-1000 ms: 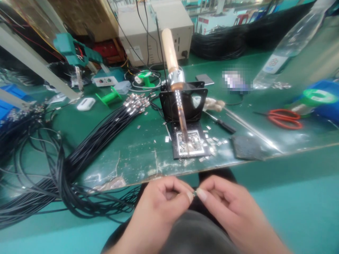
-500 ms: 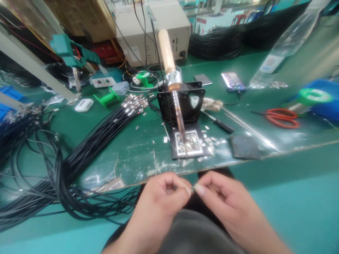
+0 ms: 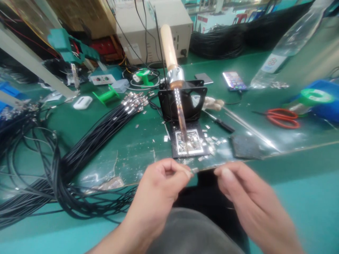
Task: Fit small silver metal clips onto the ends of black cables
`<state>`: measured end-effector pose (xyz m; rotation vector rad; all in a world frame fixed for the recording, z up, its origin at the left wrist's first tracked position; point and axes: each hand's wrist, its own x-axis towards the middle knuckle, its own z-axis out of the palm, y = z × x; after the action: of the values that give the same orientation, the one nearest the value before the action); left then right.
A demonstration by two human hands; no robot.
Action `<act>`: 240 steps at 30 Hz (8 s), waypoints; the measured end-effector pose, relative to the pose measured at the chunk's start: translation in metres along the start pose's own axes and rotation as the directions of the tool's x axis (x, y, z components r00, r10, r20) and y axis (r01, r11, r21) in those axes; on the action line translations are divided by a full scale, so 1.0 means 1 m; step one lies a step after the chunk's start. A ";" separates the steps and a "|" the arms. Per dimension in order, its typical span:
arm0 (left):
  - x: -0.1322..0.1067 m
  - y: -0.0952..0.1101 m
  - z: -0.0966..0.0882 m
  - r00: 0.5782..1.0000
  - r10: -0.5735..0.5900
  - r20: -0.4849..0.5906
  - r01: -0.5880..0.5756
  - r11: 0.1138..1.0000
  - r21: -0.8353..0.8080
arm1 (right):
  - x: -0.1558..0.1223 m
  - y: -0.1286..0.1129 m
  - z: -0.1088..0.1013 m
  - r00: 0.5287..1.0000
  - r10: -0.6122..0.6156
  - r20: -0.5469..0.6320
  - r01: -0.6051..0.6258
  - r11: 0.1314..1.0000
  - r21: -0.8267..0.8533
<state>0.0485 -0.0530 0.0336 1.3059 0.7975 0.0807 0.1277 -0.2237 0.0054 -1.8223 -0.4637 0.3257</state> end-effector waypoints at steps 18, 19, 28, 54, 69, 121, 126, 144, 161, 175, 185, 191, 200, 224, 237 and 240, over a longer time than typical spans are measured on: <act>0.007 0.000 0.002 0.995 0.095 -0.022 -0.095 0.994 -0.045 | 0.008 0.008 0.014 0.967 -0.255 -0.032 0.248 0.959 -0.136; 0.007 0.000 0.002 0.996 0.091 -0.024 -0.092 0.995 -0.045 | 0.009 0.007 0.014 0.966 -0.256 -0.028 0.250 0.958 -0.144; 0.009 -0.002 0.002 0.994 0.108 -0.029 -0.110 0.991 -0.072 | 0.015 0.001 0.027 0.881 -0.458 -0.120 0.433 0.881 -0.188; 0.013 0.004 0.003 0.988 0.130 -0.081 -0.130 0.991 0.010 | 0.022 0.000 0.028 0.847 -0.530 -0.037 0.516 0.837 -0.184; 0.015 0.008 0.004 0.990 0.118 -0.078 -0.120 0.993 -0.017 | 0.027 -0.007 0.032 0.832 -0.551 -0.066 0.527 0.821 -0.220; 0.019 0.012 0.002 0.982 0.176 -0.067 -0.178 0.984 -0.026 | 0.034 -0.013 0.035 0.805 -0.584 -0.102 0.553 0.801 -0.228; 0.020 0.013 0.003 0.982 0.177 -0.067 -0.179 0.983 -0.032 | 0.032 -0.013 0.034 0.811 -0.577 -0.101 0.546 0.806 -0.228; 0.017 0.017 0.004 0.984 0.169 -0.060 -0.172 0.984 -0.041 | 0.032 -0.014 0.035 0.827 -0.555 -0.089 0.525 0.819 -0.233; 0.016 0.013 0.003 0.985 0.160 -0.062 -0.162 0.986 -0.032 | 0.030 -0.014 0.033 0.840 -0.535 -0.090 0.512 0.837 -0.191; 0.001 -0.005 -0.007 0.992 0.085 0.094 -0.084 0.996 -0.019 | 0.016 -0.004 0.028 0.982 -0.188 -0.036 0.190 0.978 0.091; -0.007 -0.009 -0.013 0.987 -0.001 0.161 -0.019 0.992 0.122 | 0.005 0.007 0.029 0.996 -0.091 -0.022 0.093 0.987 0.130; -0.011 -0.011 -0.008 0.995 0.072 0.066 -0.085 0.972 0.221 | 0.002 0.010 0.028 0.996 -0.075 -0.041 0.079 0.990 0.117; -0.012 -0.021 -0.010 0.977 0.204 0.055 -0.212 0.940 0.269 | 0.003 0.010 0.029 0.998 -0.056 -0.035 0.060 0.991 0.122; -0.008 -0.041 -0.015 0.566 0.781 0.265 -0.759 0.367 0.539 | 0.003 0.011 0.030 0.996 0.084 0.019 -0.086 0.989 0.124; -0.009 -0.043 -0.016 0.690 0.680 0.245 -0.696 0.532 0.483 | 0.007 0.005 0.019 0.998 0.025 0.054 -0.030 0.995 0.099; -0.010 -0.042 -0.016 0.706 0.661 0.253 -0.685 0.549 0.479 | 0.008 0.007 0.010 0.992 -0.061 0.109 0.057 0.998 0.040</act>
<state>0.0163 -0.0568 0.0005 2.1195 0.2123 0.4766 0.1315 -0.2135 -0.0035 -1.7571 -0.5833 0.3931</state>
